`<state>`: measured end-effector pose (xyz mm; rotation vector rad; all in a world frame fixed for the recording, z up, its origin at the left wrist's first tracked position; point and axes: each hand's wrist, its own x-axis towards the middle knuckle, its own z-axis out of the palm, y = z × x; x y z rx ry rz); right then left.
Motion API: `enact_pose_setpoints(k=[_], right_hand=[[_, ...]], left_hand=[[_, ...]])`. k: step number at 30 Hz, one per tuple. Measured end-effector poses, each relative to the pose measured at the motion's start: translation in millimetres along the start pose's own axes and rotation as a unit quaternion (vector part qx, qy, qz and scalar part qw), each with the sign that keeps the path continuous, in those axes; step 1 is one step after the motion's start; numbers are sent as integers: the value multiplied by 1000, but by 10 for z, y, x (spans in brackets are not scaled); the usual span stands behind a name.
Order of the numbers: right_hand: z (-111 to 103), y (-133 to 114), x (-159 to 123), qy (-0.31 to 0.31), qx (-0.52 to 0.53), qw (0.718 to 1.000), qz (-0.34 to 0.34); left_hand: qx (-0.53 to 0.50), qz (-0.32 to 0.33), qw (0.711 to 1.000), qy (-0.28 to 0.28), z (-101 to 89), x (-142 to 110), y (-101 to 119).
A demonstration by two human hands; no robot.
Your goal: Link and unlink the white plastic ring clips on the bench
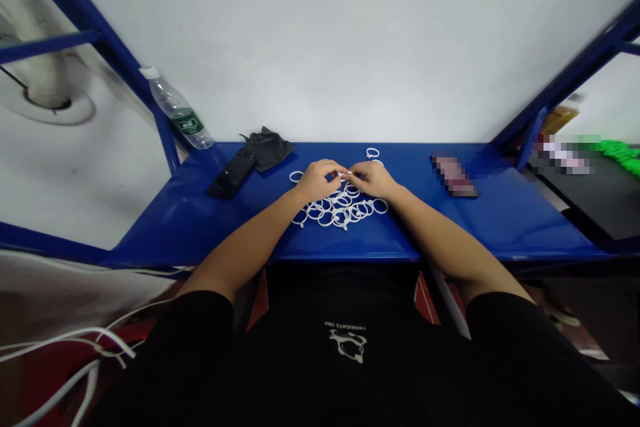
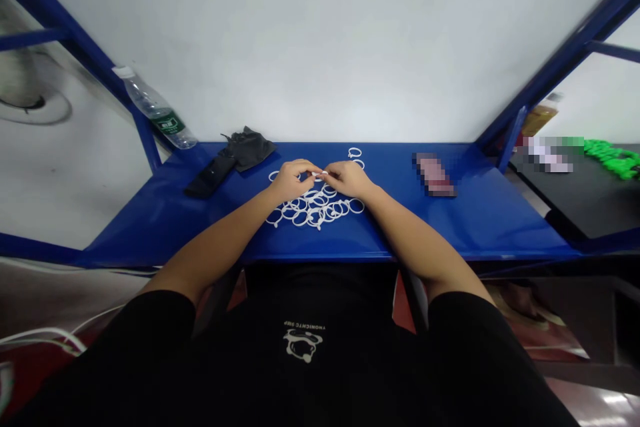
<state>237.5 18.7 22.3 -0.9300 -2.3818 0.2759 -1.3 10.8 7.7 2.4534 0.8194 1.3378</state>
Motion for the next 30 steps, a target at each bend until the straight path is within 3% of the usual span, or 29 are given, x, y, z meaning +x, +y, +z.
enact_pose_setpoints(k=[7, 16, 21, 23, 26, 30], right_hand=[[49, 10, 5, -16, -1, 999, -35], [63, -11, 7, -20, -12, 999, -45], [-23, 108, 8, 44, -33, 998, 32], [-93, 207, 1, 80, -62, 991, 83], [-216, 372, -23, 94, -124, 974, 164], [-350, 489, -64, 26, -171, 954, 246]], left_hand=[[29, -2, 1000, 9, 3, 28, -13], [38, -6, 999, -29, -18, 38, -49], [63, -9, 997, 33, -40, 30, -55], [80, -30, 996, 34, -48, 22, -94], [109, -66, 991, -33, -41, -9, -189], [116, -67, 980, -145, -3, -52, -276]])
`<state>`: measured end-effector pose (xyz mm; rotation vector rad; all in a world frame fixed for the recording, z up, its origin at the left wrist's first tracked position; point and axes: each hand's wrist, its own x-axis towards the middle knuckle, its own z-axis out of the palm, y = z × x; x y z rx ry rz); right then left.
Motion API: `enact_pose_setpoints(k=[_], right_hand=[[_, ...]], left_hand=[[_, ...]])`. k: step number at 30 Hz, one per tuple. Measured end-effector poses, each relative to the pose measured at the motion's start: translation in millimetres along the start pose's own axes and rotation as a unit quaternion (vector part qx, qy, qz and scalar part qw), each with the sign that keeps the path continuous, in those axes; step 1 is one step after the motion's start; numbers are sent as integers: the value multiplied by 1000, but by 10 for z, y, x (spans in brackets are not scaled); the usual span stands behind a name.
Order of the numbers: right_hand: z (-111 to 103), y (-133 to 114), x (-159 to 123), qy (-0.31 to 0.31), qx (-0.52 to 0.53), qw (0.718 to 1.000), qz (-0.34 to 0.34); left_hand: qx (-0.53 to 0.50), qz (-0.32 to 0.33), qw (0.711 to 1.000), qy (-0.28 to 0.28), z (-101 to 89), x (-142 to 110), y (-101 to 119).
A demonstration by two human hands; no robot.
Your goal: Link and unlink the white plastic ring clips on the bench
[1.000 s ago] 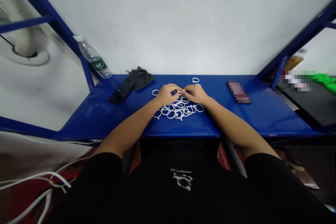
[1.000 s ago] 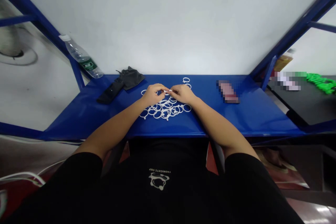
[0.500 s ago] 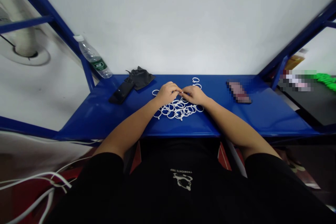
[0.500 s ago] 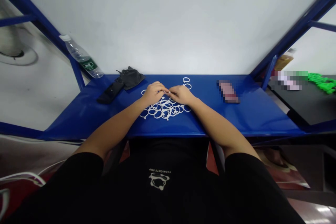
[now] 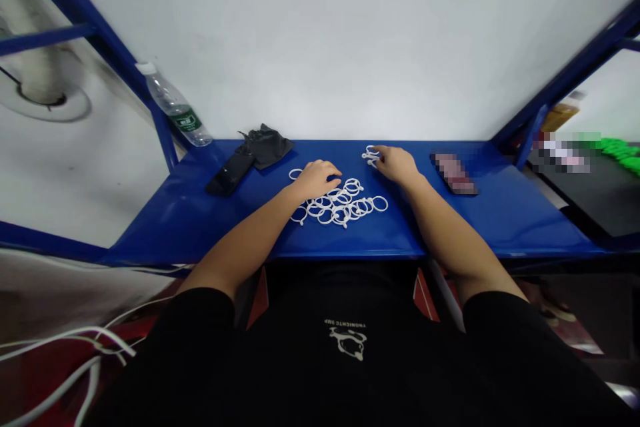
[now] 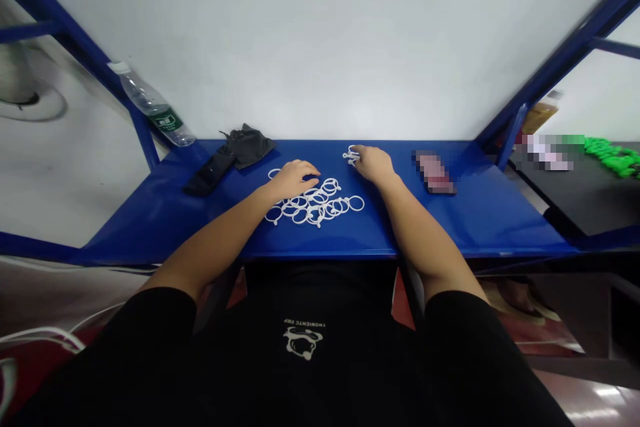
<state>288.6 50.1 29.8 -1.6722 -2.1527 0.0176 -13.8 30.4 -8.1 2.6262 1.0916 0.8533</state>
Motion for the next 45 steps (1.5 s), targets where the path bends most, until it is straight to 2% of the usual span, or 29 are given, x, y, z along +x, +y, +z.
enact_pose_setpoints(k=[3, 6, 9, 12, 16, 20, 25, 29, 32, 34, 38, 40, 45], right_hand=[[-52, -33, -21, -31, 18, 999, -32], [-64, -175, -70, -56, 101, 984, -139], [-17, -328, -122, -124, 150, 955, -223], [66, -408, -148, -163, 154, 940, -257], [156, -432, -146, -147, 143, 941, -269], [180, -479, -162, -111, 140, 950, -255], [161, -557, -206, -65, 184, 964, -182], [175, -586, -218, -24, 242, 957, -157], [194, -586, -207, -3, 315, 939, -136], [202, -576, -191, -22, 382, 917, -108], [210, -555, -161, -118, 479, 867, -71], [210, -553, -155, -136, 497, 854, -70], [194, -566, -161, -135, 520, 840, -79]], left_hand=[[-6, 25, 999, -22, 20, -3, 10], [-10, 34, 999, -24, 20, -3, 31], [-7, 34, 999, -22, 23, -6, 29], [-1, 31, 999, -21, 28, -9, 20], [-2, 29, 999, -23, 22, -5, 39], [-26, 22, 999, -13, -9, -7, 95], [-86, 25, 995, 33, -56, -11, 162], [-70, 52, 994, 60, -65, -7, 191], [-49, 56, 994, 83, -57, -5, 200], [-39, 55, 992, 102, -57, -4, 205], [-32, 50, 990, 124, -68, -1, 227], [-34, 45, 992, 115, -76, 0, 240], [-26, 6, 995, 98, -88, -3, 241]])
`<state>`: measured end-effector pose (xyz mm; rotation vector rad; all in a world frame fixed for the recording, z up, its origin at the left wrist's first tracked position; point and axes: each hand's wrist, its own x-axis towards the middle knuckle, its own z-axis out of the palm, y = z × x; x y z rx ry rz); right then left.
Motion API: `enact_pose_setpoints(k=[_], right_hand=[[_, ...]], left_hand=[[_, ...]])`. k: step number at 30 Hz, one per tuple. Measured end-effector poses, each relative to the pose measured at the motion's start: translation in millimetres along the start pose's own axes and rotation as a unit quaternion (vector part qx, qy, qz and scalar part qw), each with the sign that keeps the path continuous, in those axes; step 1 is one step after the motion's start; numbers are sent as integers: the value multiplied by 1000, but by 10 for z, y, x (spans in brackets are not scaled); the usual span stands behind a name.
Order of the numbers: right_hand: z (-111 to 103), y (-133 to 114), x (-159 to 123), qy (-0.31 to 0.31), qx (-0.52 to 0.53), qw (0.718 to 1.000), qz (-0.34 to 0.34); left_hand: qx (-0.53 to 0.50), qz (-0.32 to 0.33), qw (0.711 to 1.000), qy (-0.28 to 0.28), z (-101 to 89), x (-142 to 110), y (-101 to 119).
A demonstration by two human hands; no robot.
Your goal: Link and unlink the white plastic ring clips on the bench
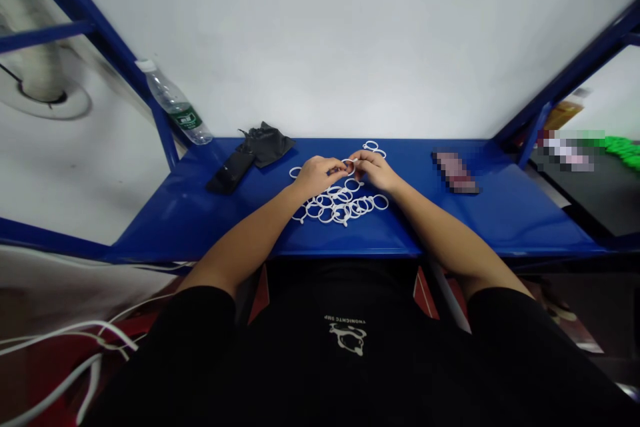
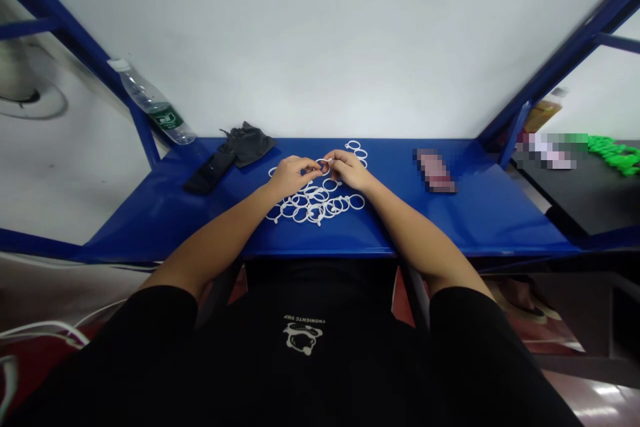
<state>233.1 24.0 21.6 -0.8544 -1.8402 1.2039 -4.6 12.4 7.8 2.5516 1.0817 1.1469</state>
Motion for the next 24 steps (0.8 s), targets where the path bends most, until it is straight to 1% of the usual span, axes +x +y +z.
enact_pose_setpoints(k=[3, 10, 12, 14, 15, 16, 17, 19, 21, 22, 24], right_hand=[[6, 3, 7, 10, 8, 1000, 6], [-43, 53, 43, 46, 27, 999, 6], [-77, 45, 29, 61, 5, 998, -7], [-120, 21, 2, 98, -63, 993, -31], [-147, 6, -15, 122, -120, 984, -45], [-178, -11, -32, 145, -187, 970, -59], [-212, -27, -47, 164, -258, 949, -70], [-289, -48, -68, 181, -386, 901, -77], [-368, -46, -73, 182, -470, 862, -53], [-404, -35, -70, 180, -495, 849, -34], [-460, -2, -57, 166, -522, 836, 4]], left_hand=[[3, -2, 1000, -5, 2, -2, -3], [-7, 38, 998, -48, 58, -16, 36], [-10, 38, 998, -52, 59, -22, 24], [-11, 36, 998, -52, 43, -22, 4], [-11, 37, 998, -56, 29, -20, -3], [-11, 39, 997, -64, 14, -16, -7], [-10, 43, 996, -77, 0, -11, -5], [-9, 51, 992, -116, -22, -1, 15], [-12, 59, 986, -158, -29, 5, 49], [-15, 61, 982, -176, -28, 5, 66], [-17, 61, 977, -204, -22, 1, 90]])
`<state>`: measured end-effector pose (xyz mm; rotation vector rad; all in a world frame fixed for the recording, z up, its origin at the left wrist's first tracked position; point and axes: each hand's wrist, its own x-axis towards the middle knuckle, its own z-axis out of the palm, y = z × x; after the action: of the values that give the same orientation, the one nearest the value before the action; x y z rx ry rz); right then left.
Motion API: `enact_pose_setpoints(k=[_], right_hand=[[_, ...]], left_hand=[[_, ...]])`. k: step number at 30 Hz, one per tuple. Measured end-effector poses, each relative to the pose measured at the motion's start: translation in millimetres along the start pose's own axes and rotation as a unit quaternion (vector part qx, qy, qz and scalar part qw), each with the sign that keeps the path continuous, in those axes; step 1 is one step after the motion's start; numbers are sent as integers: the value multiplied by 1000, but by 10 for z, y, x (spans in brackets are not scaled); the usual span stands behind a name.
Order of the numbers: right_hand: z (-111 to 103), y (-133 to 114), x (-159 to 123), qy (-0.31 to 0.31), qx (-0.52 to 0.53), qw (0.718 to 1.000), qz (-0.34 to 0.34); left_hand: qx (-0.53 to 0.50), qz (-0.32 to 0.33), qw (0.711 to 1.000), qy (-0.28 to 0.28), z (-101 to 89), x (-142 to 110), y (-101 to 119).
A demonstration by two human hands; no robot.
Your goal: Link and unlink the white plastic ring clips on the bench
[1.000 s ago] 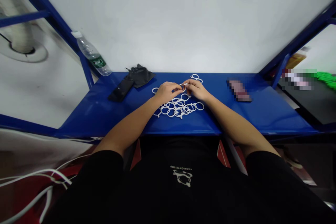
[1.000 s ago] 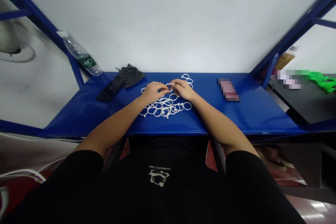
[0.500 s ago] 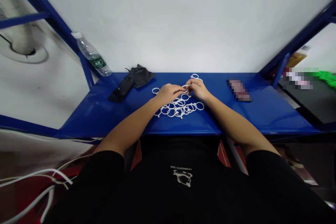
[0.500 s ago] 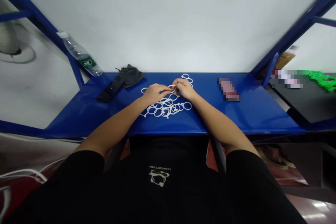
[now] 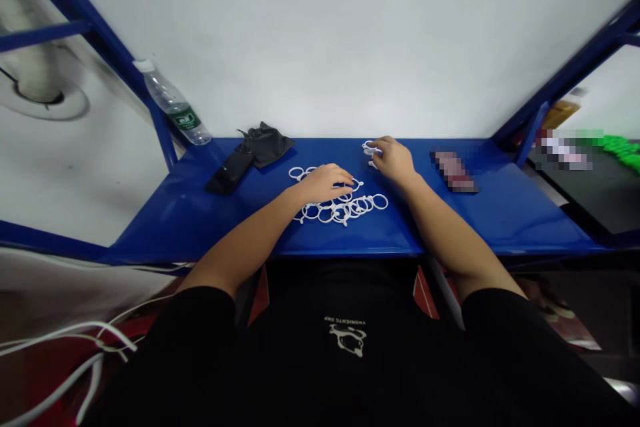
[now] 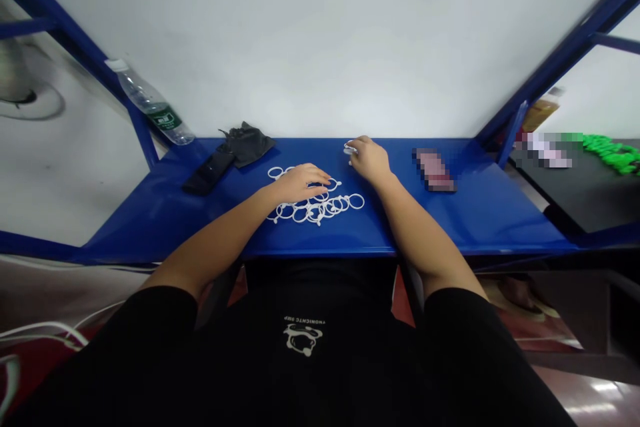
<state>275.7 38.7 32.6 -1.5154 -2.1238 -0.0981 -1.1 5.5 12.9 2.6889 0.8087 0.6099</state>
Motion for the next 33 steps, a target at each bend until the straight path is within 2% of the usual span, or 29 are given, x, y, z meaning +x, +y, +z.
enact_pose_setpoints(k=[2, 6, 10, 15, 23, 29, 33], right_hand=[[24, 34, 16, -32, -2, 999, -4], [56, -8, 13, -68, 72, 992, -74], [75, -106, -15, -123, 143, 974, -123], [143, -154, -15, -194, 152, 955, -164], [129, -233, -38, -200, 121, 964, -126], [145, -344, -61, -215, 119, 968, -39], [178, -417, -74, -205, 109, 972, -20]], left_hand=[[8, -14, 1000, -14, 10, -2, 3], [29, -61, 998, -15, 28, -5, -48], [31, -81, 996, 16, 66, 2, -137], [23, -68, 995, 62, 115, -4, -213], [20, -74, 996, 43, 106, -9, -230], [22, -70, 997, 36, 112, -11, -235], [26, -70, 997, 28, 108, -15, -224]])
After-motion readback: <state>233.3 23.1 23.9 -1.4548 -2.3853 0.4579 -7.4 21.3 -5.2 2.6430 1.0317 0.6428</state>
